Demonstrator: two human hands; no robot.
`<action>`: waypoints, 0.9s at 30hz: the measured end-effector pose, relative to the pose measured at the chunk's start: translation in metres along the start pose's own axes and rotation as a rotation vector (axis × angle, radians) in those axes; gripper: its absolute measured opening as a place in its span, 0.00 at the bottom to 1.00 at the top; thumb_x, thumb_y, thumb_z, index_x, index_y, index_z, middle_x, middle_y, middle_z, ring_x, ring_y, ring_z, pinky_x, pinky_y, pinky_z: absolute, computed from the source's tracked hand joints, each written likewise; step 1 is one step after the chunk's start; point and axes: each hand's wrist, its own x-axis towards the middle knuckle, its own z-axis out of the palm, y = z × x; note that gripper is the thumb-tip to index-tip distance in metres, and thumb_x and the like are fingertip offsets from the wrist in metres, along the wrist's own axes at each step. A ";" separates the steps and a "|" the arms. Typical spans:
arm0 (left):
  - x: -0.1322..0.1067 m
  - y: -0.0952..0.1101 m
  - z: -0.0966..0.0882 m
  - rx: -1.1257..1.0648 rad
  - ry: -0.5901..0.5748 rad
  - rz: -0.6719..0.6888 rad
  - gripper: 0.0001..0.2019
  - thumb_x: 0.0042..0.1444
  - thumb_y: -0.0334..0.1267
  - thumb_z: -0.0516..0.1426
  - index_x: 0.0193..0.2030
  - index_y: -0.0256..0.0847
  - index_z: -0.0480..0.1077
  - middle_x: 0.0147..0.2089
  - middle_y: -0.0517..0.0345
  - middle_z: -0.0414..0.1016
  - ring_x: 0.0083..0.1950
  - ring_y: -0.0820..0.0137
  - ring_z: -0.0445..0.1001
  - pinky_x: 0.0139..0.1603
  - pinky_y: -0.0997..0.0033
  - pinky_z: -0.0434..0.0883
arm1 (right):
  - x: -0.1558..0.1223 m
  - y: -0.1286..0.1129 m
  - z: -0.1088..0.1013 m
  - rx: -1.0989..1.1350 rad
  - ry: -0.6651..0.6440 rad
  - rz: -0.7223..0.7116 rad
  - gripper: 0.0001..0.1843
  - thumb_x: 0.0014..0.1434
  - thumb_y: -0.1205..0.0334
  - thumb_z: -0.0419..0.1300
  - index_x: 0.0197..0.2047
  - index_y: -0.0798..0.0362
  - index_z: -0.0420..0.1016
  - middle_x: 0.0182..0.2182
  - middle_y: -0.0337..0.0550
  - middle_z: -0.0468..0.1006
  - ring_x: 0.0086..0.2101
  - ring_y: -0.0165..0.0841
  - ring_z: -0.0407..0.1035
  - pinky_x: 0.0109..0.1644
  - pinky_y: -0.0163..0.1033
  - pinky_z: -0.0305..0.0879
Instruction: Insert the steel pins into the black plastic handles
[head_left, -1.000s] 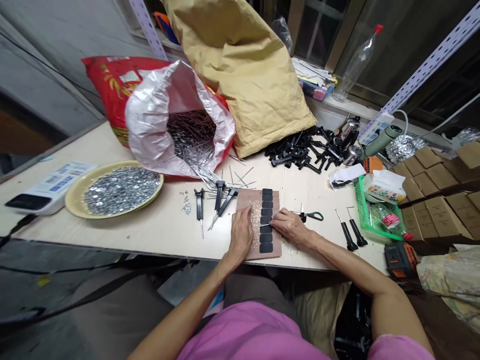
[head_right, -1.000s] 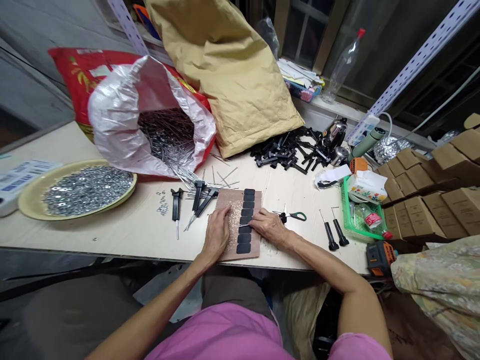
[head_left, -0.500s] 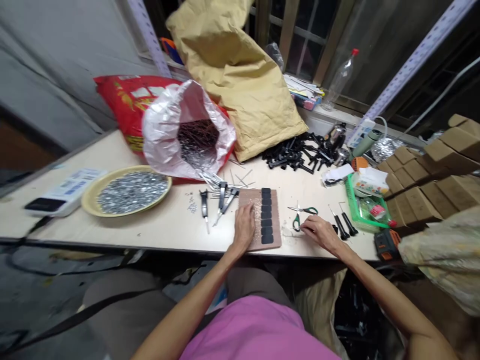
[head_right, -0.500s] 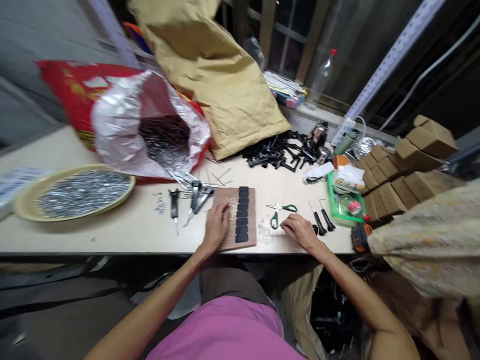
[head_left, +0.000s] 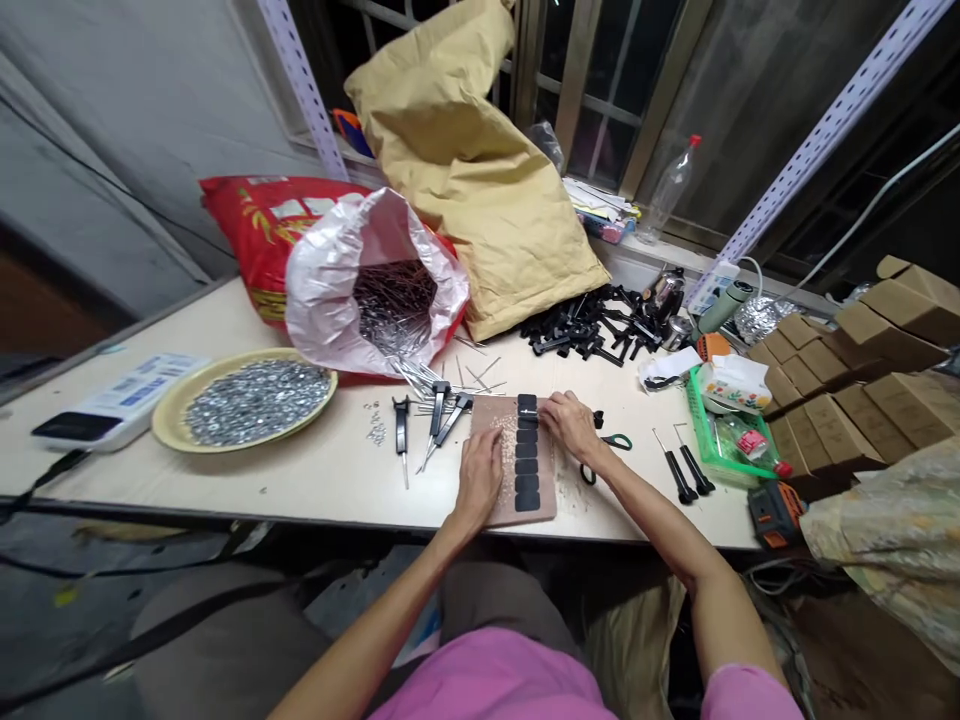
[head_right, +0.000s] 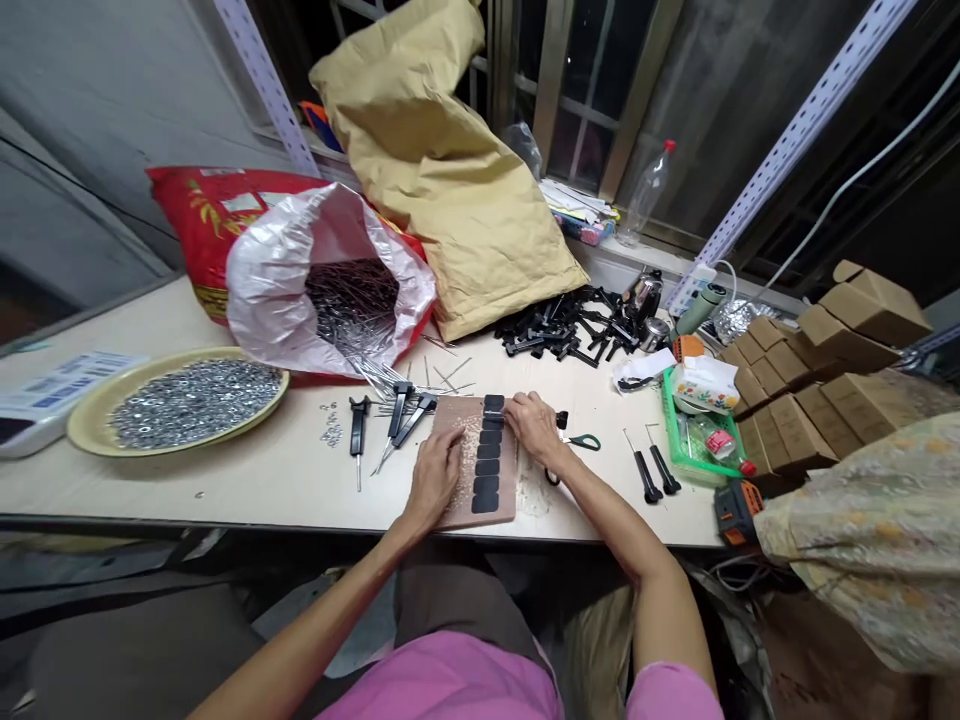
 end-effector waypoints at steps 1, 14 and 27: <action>0.000 -0.001 0.000 0.001 0.003 0.002 0.13 0.57 0.31 0.46 0.45 0.38 0.69 0.43 0.46 0.74 0.45 0.60 0.72 0.49 0.53 0.70 | 0.003 0.003 0.005 -0.006 -0.015 -0.021 0.10 0.65 0.65 0.52 0.35 0.54 0.74 0.32 0.43 0.73 0.34 0.32 0.62 0.31 0.34 0.58; 0.000 -0.005 0.001 0.025 0.001 -0.018 0.16 0.56 0.27 0.44 0.46 0.39 0.68 0.42 0.47 0.74 0.45 0.61 0.73 0.50 0.55 0.70 | -0.008 0.020 0.029 0.095 0.090 -0.294 0.18 0.68 0.66 0.44 0.33 0.56 0.72 0.27 0.43 0.70 0.30 0.31 0.61 0.29 0.34 0.59; 0.002 0.006 -0.014 0.029 0.028 -0.019 0.13 0.59 0.33 0.47 0.48 0.40 0.68 0.44 0.49 0.72 0.46 0.62 0.70 0.49 0.58 0.69 | -0.055 0.011 -0.023 0.233 -0.134 -0.243 0.17 0.67 0.61 0.47 0.32 0.54 0.73 0.30 0.45 0.73 0.32 0.33 0.66 0.33 0.35 0.63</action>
